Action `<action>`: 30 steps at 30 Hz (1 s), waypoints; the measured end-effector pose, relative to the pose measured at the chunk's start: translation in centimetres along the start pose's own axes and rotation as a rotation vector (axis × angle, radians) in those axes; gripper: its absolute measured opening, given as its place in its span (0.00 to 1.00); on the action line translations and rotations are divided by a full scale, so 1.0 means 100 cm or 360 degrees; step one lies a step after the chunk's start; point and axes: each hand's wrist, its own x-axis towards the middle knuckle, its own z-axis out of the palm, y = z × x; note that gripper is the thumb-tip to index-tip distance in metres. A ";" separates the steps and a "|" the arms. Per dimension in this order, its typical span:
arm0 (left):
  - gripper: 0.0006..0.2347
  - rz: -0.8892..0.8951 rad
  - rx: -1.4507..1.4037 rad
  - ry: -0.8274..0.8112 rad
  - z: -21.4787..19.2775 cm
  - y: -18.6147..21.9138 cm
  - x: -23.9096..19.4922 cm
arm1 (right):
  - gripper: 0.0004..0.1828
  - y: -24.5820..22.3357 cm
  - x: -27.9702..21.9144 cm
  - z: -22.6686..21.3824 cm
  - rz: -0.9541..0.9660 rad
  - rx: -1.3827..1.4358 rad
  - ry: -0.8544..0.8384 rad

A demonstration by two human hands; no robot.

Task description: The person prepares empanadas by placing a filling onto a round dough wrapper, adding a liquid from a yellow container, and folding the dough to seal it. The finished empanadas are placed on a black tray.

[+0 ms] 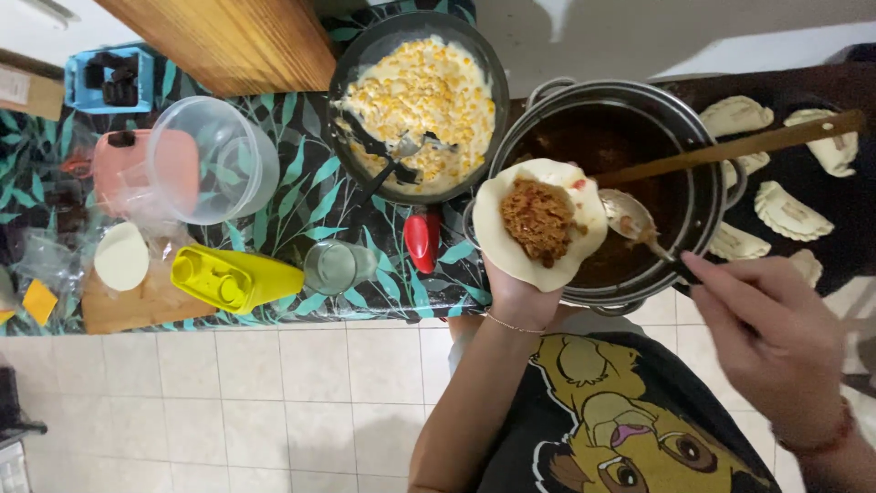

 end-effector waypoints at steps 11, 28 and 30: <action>0.19 0.0126 0.0018 -0.0187 0.010 0.006 -0.011 | 0.20 0.003 -0.023 0.061 -0.0272 -0.0124 0.0125; 0.22 0.0127 -0.0042 -0.0235 -0.004 0.025 -0.017 | 0.22 0.037 -0.023 0.023 -0.0055 -0.0293 -0.0205; 0.23 0.0066 -0.0123 -0.0258 -0.016 0.045 -0.023 | 0.19 0.045 -0.013 0.024 0.0103 -0.0155 -0.0226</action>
